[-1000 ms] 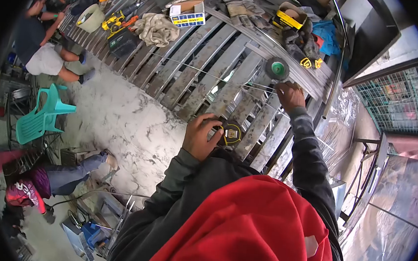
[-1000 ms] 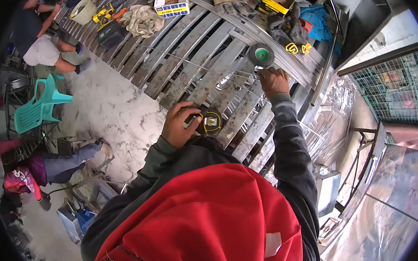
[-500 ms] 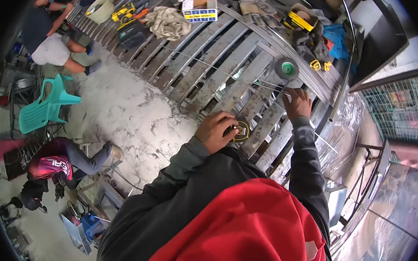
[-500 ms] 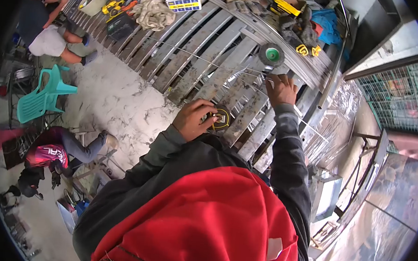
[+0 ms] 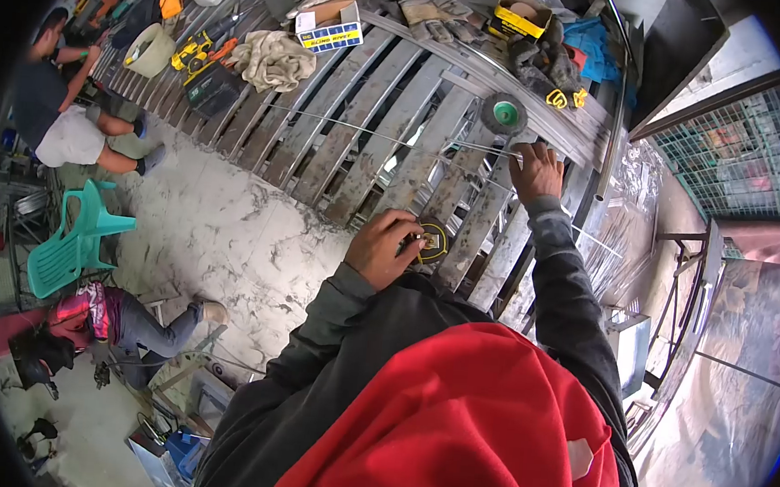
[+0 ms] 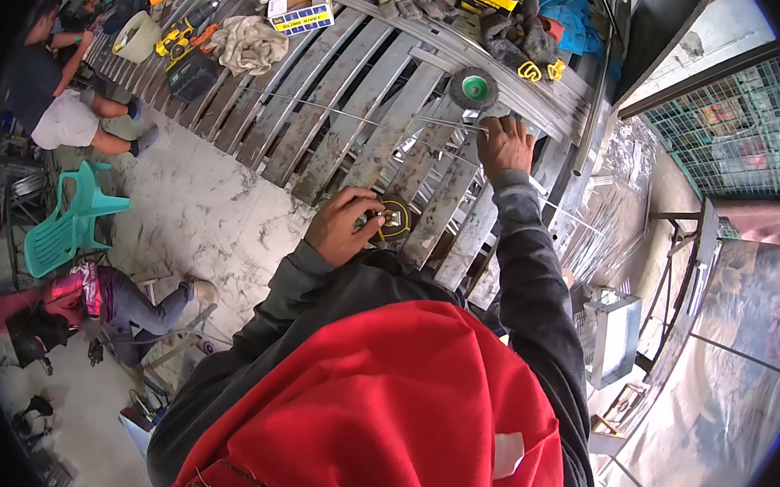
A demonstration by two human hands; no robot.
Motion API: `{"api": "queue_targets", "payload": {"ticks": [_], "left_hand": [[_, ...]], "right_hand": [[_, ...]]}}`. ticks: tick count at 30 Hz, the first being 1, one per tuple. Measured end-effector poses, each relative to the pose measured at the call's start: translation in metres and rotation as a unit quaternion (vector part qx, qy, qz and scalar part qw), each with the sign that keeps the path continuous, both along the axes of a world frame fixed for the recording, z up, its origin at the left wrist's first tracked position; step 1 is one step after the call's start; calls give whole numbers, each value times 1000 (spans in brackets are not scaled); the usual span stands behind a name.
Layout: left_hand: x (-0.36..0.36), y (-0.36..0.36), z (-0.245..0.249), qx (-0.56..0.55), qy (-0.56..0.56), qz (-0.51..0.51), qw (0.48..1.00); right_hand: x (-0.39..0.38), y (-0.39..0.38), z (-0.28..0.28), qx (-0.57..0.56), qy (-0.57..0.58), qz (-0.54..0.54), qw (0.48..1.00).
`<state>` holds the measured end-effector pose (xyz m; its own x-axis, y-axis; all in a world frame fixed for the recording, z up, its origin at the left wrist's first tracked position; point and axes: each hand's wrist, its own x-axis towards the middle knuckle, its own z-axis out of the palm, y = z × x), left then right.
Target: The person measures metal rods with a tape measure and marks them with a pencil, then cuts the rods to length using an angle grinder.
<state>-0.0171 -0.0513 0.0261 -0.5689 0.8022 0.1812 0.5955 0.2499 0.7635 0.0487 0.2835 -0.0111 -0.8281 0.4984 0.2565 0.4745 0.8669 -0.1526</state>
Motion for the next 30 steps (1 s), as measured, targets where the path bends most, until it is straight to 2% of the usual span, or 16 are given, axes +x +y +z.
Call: {"api": "queue_targets", "payload": {"ticks": [5,8,11,13,15,17,19,21,24,30], "left_hand": [[-2,1,-2,-4,7,-4,1000],[-3,2,-3,9,18,-10,1000],[-3,3,-2,13,9,-10,1000],[-3,3,-2,15,7,-8,1000],[-3,4,-1,17,6,-14,1000],[-5,6,0,4,3,-8,1000],[-8,9,-3,7,0,-15,1000],[-14,12,-6,-15,16,-22,1000],[-18,18,-1,-34,17,-45,998],[-20,22,2,-58,39,-49,996]], "right_hand": [[-9,-1,-6,3,-11,13,1000],[-19,-2,-4,-18,-33,-26,999],[-17,6,5,-3,8,-33,999],[-10,19,15,-69,70,-88,991],[14,51,12,-93,178,-68,977],[38,65,28,-113,211,-115,964],[63,64,45,-136,216,-153,955],[80,68,35,-129,220,-131,958],[94,46,39,-165,138,-175,961],[104,27,10,-204,141,-148,957]]}}
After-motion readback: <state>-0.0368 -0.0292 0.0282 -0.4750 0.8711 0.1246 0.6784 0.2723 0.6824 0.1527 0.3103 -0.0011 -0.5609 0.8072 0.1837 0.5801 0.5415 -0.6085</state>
